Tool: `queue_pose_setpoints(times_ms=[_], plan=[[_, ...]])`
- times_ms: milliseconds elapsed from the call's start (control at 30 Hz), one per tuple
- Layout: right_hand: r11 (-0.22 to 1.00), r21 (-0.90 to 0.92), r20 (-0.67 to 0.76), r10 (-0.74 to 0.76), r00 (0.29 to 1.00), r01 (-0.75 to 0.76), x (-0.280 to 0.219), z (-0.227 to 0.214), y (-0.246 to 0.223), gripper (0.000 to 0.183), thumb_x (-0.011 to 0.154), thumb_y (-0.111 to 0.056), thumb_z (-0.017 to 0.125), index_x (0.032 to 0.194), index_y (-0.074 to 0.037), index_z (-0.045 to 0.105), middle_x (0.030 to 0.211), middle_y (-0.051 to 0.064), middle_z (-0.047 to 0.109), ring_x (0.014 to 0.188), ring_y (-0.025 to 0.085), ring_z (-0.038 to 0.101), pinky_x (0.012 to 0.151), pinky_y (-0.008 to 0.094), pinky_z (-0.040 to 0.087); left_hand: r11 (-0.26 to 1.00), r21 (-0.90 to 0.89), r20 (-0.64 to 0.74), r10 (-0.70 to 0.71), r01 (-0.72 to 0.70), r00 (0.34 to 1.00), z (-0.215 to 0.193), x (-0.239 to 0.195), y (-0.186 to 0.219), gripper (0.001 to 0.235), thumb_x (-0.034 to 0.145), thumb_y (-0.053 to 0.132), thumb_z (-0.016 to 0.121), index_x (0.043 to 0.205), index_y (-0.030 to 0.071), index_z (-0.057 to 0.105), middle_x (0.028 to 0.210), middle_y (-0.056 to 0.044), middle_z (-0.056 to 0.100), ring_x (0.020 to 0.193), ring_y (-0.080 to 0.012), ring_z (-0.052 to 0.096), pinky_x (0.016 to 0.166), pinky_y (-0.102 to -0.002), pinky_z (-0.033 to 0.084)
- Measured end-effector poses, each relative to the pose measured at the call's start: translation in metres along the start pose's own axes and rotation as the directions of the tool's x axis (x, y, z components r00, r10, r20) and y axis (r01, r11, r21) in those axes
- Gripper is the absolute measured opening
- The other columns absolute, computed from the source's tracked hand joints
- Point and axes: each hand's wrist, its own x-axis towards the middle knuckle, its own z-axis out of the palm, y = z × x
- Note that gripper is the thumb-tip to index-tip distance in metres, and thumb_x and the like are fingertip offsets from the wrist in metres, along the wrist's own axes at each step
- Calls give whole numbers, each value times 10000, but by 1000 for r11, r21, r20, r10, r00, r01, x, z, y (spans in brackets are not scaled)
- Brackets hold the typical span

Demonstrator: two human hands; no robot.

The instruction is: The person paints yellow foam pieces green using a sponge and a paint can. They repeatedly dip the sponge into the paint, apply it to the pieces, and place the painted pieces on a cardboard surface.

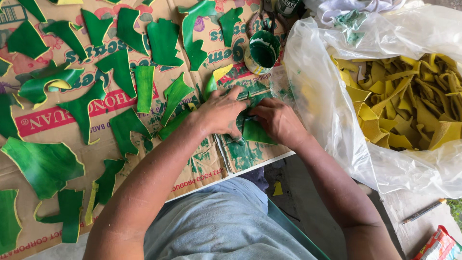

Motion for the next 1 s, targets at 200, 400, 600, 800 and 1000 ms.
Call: queue_pose_setpoints(times_ms=[200, 400, 600, 800, 1000], plan=[[998, 27, 120, -63, 991, 60, -25, -7, -16, 237, 810, -106, 741, 1047, -91, 741, 1008, 90, 671, 943, 315, 640, 833, 416, 529, 1000, -9, 106, 12, -11, 994, -2, 9, -7, 878, 694, 361, 844, 1483, 168, 511, 1489, -165, 397, 1368, -307, 444, 1061, -535, 357], [996, 88, 144, 11, 990, -24, -64, -34, -19, 213, 846, -51, 708, 1057, -62, 734, 1019, 108, 678, 969, 314, 660, 857, 410, 541, 999, 7, 7, -38, 38, 999, 7, -1, 3, 891, 667, 384, 861, 1462, 150, 531, 1456, -145, 436, 1359, -285, 451, 1096, -510, 344], [982, 138, -52, 136, 989, -127, -51, -52, -13, 186, 877, -74, 727, 1062, -58, 744, 987, 111, 697, 891, 320, 692, 779, 405, 555, 999, 6, 57, -33, 32, 998, 2, -1, 2, 911, 662, 416, 874, 1462, 163, 520, 1529, -171, 346, 1414, -303, 383, 1132, -512, 289], [998, 41, 125, -50, 991, 45, -7, -6, -12, 223, 796, -137, 767, 1018, -113, 766, 965, 82, 682, 909, 315, 623, 771, 417, 531, 999, 35, 104, 22, -26, 994, 3, 4, -8, 1011, 657, 376, 904, 1515, 140, 426, 1572, -244, 236, 1432, -351, 327, 1141, -514, 253], [983, 89, 156, -172, 973, 160, -43, -23, -21, 227, 824, -93, 737, 1051, -90, 734, 1003, 81, 672, 951, 294, 637, 844, 421, 540, 999, 27, 93, 23, -25, 995, 5, 4, -9, 1005, 648, 336, 897, 1519, 145, 431, 1561, -220, 283, 1473, -323, 334, 1149, -518, 268]])
